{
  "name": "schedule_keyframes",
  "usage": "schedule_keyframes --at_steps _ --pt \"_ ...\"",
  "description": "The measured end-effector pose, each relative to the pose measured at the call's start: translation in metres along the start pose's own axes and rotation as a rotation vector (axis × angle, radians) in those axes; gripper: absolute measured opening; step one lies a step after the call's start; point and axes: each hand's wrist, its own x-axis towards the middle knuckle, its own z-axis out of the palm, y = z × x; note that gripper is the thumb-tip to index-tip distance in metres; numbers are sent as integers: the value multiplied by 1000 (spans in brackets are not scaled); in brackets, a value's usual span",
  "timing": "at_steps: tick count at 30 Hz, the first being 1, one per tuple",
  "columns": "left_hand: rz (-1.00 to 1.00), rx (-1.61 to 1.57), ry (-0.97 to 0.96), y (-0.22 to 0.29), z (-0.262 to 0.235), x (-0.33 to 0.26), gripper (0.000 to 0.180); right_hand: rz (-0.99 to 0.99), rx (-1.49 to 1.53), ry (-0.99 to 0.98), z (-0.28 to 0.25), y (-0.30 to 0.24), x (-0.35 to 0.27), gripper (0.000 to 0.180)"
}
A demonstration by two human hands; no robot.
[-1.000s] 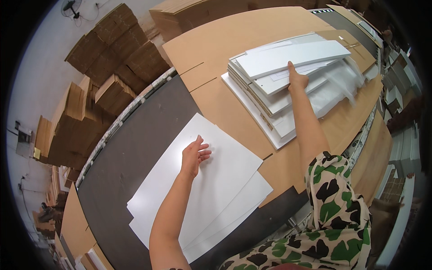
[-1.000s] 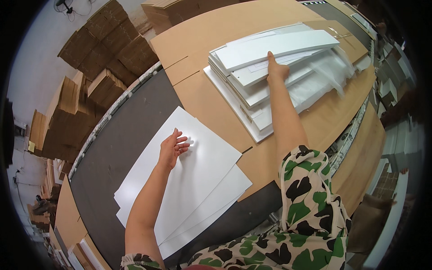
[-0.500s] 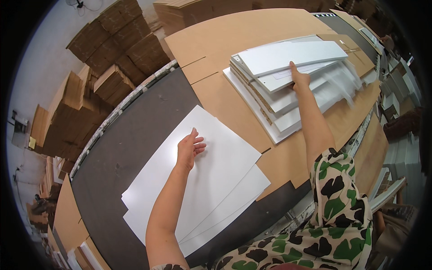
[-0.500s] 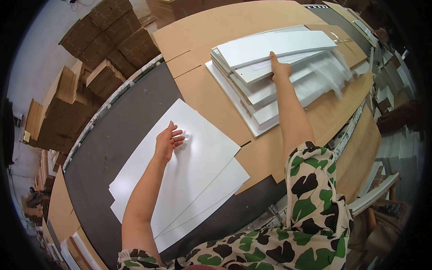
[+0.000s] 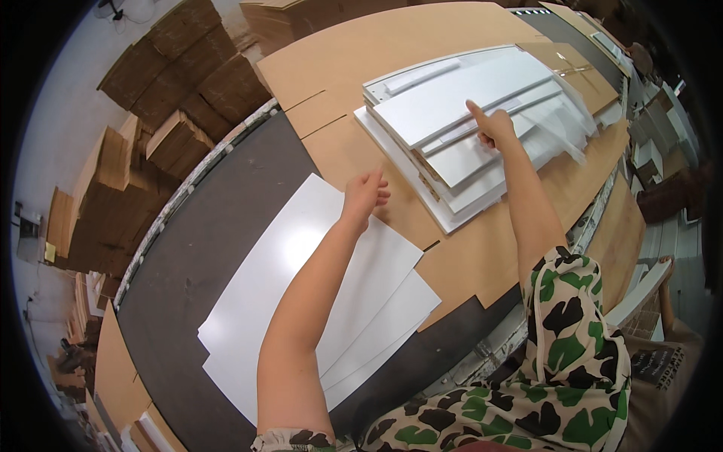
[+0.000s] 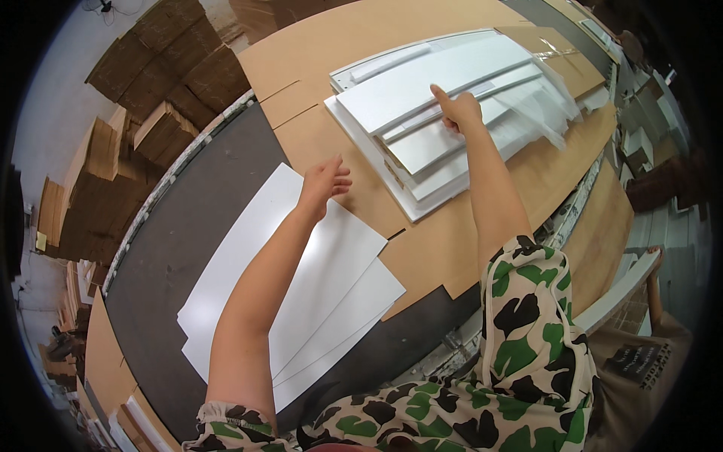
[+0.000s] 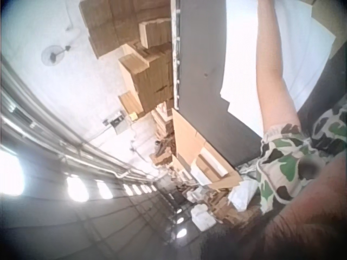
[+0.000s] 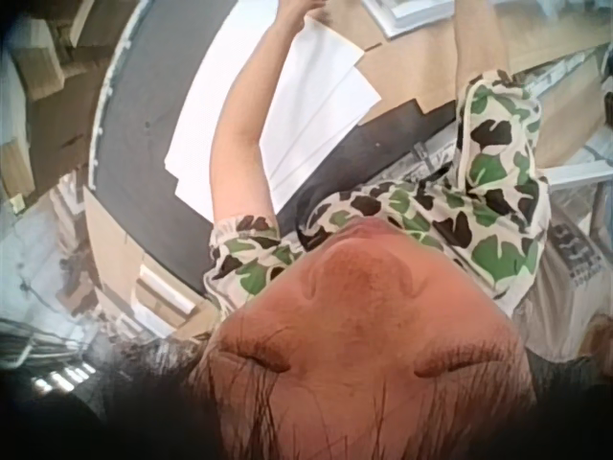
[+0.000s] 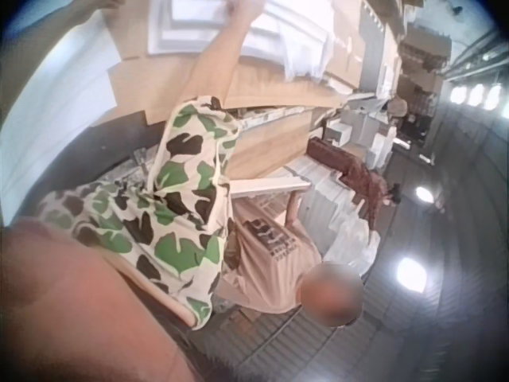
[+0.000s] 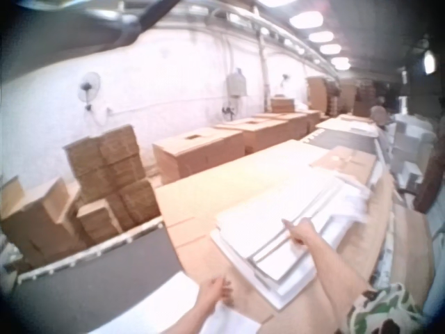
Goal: The person packs white furniture boards and instruction manuals into cardboard boxes at a warehouse workstation, handling the boards one at a time and placing them onto a flat box with protective foam.
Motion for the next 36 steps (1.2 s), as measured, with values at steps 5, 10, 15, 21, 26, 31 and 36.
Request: schedule_keyframes --at_steps 5,10,15,21,26,31,36 --pt "173 409 -94 -2 56 9 91 -222 65 237 -6 28 -18 58" --pt "93 136 -56 -3 72 18 70 -97 171 203 6 77 -57 61" --pt "220 28 172 16 10 100 37 -51 462 25 22 71 -70 56" --pt "484 478 228 64 -41 244 41 -284 200 270 51 70 -73 56" --pt "347 395 133 69 -28 265 36 -268 464 216 58 58 -76 64" --pt "282 405 67 74 -22 257 34 -282 410 159 56 53 -66 54" --pt "270 421 107 74 -18 246 36 -323 338 130 54 62 -57 55"
